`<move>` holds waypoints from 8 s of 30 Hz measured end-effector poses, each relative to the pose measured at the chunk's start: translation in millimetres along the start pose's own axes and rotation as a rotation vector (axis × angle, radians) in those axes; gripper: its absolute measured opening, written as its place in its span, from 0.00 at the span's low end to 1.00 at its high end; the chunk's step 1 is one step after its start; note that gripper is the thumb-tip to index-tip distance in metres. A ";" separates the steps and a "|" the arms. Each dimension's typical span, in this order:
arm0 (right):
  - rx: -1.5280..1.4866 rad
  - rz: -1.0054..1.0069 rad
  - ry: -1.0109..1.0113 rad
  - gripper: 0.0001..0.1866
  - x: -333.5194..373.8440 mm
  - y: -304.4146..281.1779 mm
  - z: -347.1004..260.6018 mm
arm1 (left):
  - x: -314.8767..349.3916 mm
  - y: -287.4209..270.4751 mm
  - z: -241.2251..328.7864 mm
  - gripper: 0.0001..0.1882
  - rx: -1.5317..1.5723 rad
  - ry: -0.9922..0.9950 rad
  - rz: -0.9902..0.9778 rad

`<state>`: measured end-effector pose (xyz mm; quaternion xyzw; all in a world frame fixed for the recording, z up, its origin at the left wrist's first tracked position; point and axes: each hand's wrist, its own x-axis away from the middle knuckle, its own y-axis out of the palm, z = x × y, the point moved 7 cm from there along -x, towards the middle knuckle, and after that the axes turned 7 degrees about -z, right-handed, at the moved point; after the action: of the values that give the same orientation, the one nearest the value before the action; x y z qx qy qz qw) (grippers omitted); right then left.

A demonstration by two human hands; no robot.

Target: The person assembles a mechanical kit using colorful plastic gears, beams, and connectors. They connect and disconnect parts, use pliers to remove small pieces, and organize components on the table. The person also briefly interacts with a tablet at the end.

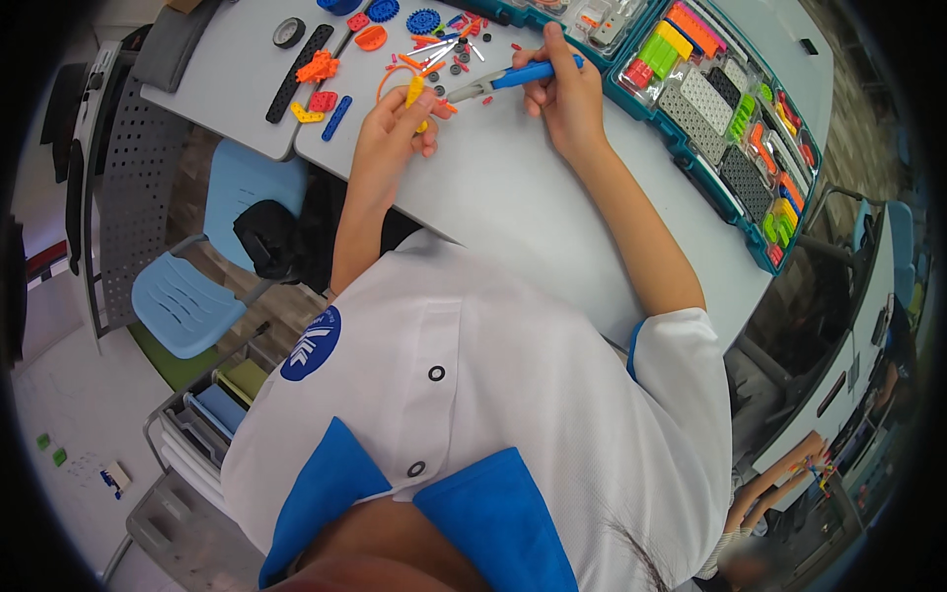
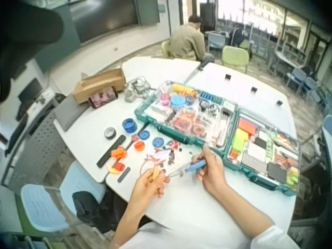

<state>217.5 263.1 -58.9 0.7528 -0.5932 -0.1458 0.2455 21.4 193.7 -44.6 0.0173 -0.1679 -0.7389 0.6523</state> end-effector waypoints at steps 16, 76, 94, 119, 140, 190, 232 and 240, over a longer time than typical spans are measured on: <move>0.066 -0.058 -0.162 0.12 10.2 0.4 -17.1 | -11.7 0.1 -2.5 0.09 -0.169 0.147 0.097; 1.336 0.079 -0.501 0.08 71.0 13.4 -39.6 | 13.3 -0.6 -4.0 0.06 -0.288 0.185 0.042; 1.235 -0.211 -0.422 0.15 57.1 47.0 -11.4 | 42.4 -73.7 49.0 0.08 -0.327 0.563 0.532; 1.245 -0.255 -0.436 0.12 60.5 47.3 -10.3 | 37.7 -150.4 53.7 0.25 -0.778 0.211 0.772; 1.475 -0.306 -0.694 0.10 81.5 65.6 -6.1 | 113.5 -93.2 35.8 0.08 -0.778 0.411 0.685; 1.425 -0.292 -0.573 0.21 -36.6 68.1 11.9 | 30.1 -134.3 116.8 0.05 -0.999 0.712 0.748; 1.338 -0.338 -0.450 0.14 -36.8 76.4 2.1 | -235.7 -412.1 200.3 0.24 -1.302 0.663 0.819; 1.338 -0.331 -0.446 0.13 -36.8 73.9 2.6 | -233.0 -397.6 196.0 0.18 -0.852 0.538 0.659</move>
<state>146.1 285.1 -23.6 0.7742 -0.4694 0.0632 -0.4199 -373.1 500.6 -12.5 -0.1122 0.3177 -0.4697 0.8160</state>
